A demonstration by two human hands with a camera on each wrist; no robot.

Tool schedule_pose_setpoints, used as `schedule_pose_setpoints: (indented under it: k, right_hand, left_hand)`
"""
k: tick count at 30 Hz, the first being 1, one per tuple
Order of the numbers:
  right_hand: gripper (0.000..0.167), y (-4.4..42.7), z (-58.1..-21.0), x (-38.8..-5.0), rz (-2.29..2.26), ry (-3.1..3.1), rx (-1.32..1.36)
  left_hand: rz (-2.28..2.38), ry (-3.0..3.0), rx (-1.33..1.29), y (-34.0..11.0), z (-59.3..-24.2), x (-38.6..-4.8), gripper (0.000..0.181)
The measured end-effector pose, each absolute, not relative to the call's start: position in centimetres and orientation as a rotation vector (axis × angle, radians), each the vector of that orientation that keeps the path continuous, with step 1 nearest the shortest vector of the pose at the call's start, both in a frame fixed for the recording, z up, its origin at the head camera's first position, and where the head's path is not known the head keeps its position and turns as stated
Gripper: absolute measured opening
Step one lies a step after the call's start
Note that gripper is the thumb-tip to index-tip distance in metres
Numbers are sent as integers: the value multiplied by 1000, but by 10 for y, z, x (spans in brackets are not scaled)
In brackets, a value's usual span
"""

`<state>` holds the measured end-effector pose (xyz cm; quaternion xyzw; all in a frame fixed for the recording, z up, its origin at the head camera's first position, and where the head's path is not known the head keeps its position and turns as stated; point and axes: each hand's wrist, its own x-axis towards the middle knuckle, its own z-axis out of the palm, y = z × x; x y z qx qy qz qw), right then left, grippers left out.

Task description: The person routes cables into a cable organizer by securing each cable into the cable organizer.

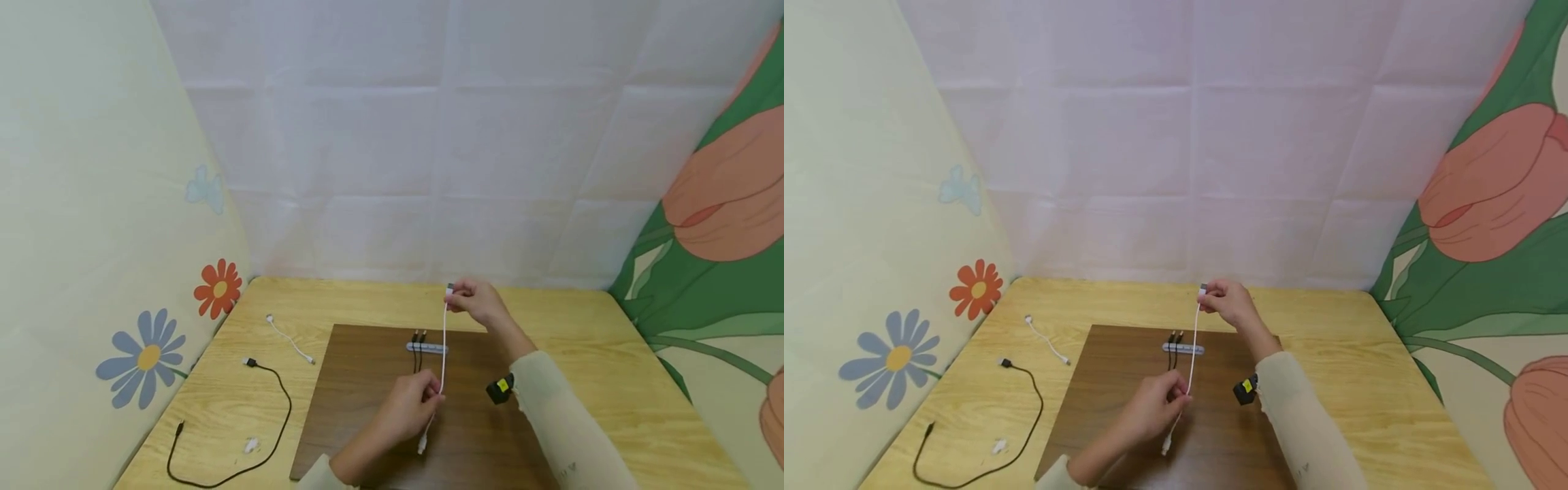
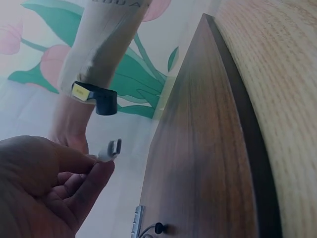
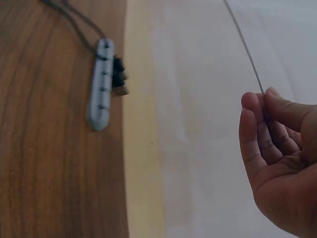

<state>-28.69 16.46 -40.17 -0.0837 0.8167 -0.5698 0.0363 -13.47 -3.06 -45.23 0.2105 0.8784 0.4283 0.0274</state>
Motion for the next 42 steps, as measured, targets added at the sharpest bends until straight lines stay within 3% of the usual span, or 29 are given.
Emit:
schedule_pose_setpoints:
  k: [17,26,42]
  right_hand:
    - [13,146,-442,-289,-1493,2635,-263]
    - [12,137,-456,-285,-1397,2696,-207]
    - [11,126,-471,-281,-1291,2707,-288]
  left_hand:
    - [633,3088,893,-30,-459,-128,23]
    - [492,3044,797,-32,-458,-123,14]
    - [410,2921,623,-32,-459,-118,24]
